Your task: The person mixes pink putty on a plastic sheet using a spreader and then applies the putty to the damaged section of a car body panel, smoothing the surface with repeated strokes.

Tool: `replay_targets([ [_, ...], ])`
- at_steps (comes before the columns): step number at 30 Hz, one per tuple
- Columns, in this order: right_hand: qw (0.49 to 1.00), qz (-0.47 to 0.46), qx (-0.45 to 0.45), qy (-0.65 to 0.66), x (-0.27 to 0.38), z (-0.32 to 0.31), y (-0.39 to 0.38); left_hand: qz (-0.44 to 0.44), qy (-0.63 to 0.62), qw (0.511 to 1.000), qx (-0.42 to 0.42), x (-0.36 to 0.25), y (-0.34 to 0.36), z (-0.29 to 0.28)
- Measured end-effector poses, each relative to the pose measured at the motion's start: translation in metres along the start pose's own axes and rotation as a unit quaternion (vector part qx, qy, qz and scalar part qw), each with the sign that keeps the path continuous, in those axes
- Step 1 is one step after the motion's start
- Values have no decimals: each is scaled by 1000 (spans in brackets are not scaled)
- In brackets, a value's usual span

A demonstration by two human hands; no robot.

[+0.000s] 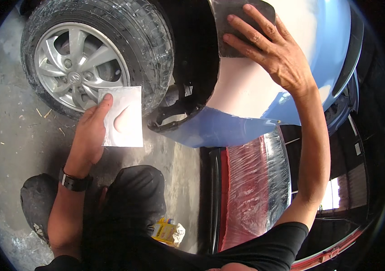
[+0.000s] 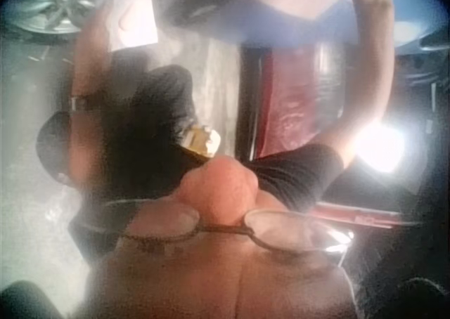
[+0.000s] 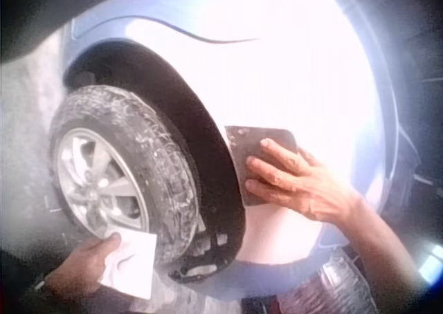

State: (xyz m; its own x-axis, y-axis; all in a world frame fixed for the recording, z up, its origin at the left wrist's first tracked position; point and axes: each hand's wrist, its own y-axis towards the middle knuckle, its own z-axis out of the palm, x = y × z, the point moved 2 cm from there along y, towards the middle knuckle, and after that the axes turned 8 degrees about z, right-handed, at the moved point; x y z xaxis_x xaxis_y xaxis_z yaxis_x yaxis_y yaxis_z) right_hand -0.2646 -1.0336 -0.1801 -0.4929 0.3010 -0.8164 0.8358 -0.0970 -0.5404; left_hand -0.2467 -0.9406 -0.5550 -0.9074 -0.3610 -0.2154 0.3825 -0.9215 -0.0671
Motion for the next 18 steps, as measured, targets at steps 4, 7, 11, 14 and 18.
replay_targets([
  [4,1000,14,-22,-14,-14,12,-14,-5,6,1000,6,1,2,-2],
  [7,987,53,11,-152,-15,15,-29,-7,24,1000,-1,-7,-5,5],
  [11,990,91,5,-106,-13,7,-49,9,52,998,20,-10,-2,1],
  [14,983,150,4,-109,1,-4,-66,-16,0,1000,18,-13,-4,10],
  [18,949,306,-66,-36,84,-13,-85,5,-27,1000,-9,-21,-12,9],
])
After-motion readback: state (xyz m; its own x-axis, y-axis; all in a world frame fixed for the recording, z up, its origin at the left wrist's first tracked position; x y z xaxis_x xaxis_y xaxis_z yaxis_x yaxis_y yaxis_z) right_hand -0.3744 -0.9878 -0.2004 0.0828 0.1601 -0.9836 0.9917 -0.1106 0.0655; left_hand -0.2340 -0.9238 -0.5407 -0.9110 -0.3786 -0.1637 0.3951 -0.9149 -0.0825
